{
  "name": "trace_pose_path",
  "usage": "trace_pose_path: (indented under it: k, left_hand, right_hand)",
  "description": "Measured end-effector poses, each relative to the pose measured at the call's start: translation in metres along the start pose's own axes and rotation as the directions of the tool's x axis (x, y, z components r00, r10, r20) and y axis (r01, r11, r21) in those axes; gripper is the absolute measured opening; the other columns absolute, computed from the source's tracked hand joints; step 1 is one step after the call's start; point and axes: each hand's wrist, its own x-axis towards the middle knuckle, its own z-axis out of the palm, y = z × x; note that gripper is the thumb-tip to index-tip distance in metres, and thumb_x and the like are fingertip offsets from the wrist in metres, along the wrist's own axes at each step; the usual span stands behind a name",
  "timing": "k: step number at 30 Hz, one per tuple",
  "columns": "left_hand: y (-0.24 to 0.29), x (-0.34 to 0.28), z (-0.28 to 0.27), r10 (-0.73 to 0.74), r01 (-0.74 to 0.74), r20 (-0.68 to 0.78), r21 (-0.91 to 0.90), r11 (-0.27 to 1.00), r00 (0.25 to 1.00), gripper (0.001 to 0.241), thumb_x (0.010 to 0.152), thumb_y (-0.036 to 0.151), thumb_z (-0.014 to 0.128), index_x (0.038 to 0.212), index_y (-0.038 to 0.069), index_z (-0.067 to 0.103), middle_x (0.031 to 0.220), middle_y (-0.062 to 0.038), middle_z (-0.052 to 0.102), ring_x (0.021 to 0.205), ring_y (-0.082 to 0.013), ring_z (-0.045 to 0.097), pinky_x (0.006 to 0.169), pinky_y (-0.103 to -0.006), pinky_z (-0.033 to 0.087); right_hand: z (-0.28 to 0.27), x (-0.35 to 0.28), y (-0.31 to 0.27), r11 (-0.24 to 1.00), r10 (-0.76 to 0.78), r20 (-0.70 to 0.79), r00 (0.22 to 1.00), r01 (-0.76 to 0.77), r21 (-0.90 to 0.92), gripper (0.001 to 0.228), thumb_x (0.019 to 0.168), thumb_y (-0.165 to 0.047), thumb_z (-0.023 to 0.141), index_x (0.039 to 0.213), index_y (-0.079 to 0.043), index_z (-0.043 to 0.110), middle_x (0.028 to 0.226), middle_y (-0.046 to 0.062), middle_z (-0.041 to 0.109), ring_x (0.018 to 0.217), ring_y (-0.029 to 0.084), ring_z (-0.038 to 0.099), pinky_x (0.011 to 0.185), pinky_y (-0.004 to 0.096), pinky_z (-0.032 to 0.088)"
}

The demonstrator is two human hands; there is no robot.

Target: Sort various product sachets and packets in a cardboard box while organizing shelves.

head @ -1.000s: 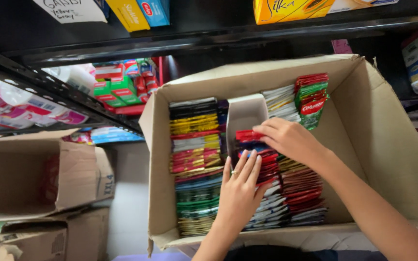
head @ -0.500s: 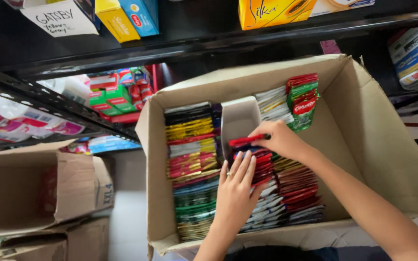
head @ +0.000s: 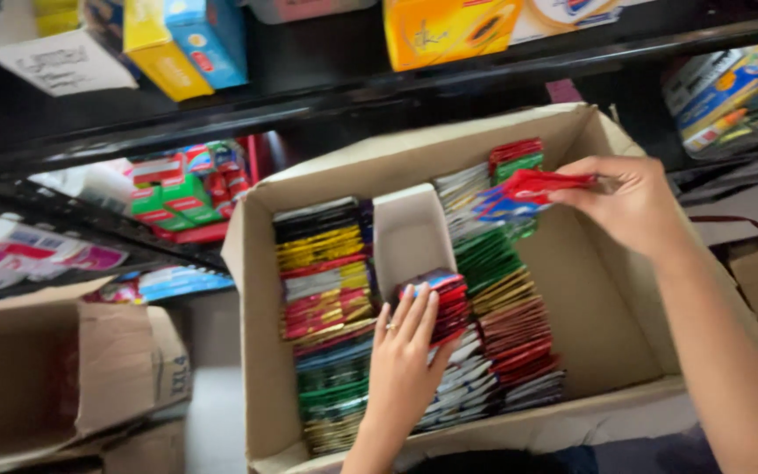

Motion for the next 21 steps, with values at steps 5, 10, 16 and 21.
trace_pose_path:
  k: [5,10,16,21]
  left_hand:
    - [-0.003,0.001,0.002,0.009,-0.009,-0.017,-0.008,1.0,1.0,0.068,0.088,0.032,0.075,0.144,0.0,0.054,0.153,-0.017,0.051,0.145,-0.0345,0.043,0.117,-0.0526,0.031]
    - [-0.002,0.003,0.0,0.009,-0.009,-0.006,-0.006,1.0,1.0,0.067,0.089,0.031,0.075,0.144,-0.001,0.054,0.153,-0.018,0.051,0.145,-0.0349,0.043,0.117,-0.0523,0.031]
    - [-0.002,0.003,0.0,0.0,0.0,-0.009,-0.012,1.0,1.0,0.067,0.09,0.031,0.074,0.145,-0.001,0.054,0.154,-0.017,0.051,0.146,-0.0345,0.043,0.117,-0.0518,0.032]
    - [0.0,0.005,0.0,-0.011,0.011,-0.013,-0.009,1.0,1.0,0.067,0.092,0.032,0.074,0.146,-0.001,0.053,0.154,-0.017,0.051,0.146,-0.0344,0.043,0.118,-0.0515,0.032]
  right_hand:
    - [-0.045,-0.013,0.048,0.843,0.136,-0.098,0.986,-0.167,-0.512,0.023,0.083,-0.011,0.087,0.102,-0.003,0.078,0.08,0.008,0.074,0.074,0.01,0.063,0.071,0.029,0.052]
    - [-0.044,-0.015,0.141,0.817,0.306,-0.033,0.951,-0.28,-0.505,0.025,0.077,-0.009,0.085,0.101,-0.004,0.079,0.08,0.01,0.076,0.074,0.011,0.066,0.069,0.032,0.053]
    - [-0.011,-0.005,0.175,0.833,0.293,0.05,0.955,-0.229,-0.503,0.029,0.078,-0.006,0.081,0.107,-0.004,0.076,0.093,0.014,0.078,0.086,0.02,0.073,0.077,0.035,0.057]
    - [0.005,-0.01,0.202,0.776,0.173,-0.196,0.965,-0.257,-0.576,0.047,0.083,-0.014,0.086,0.122,-0.001,0.064,0.108,0.021,0.073,0.101,0.031,0.073,0.087,0.04,0.057]
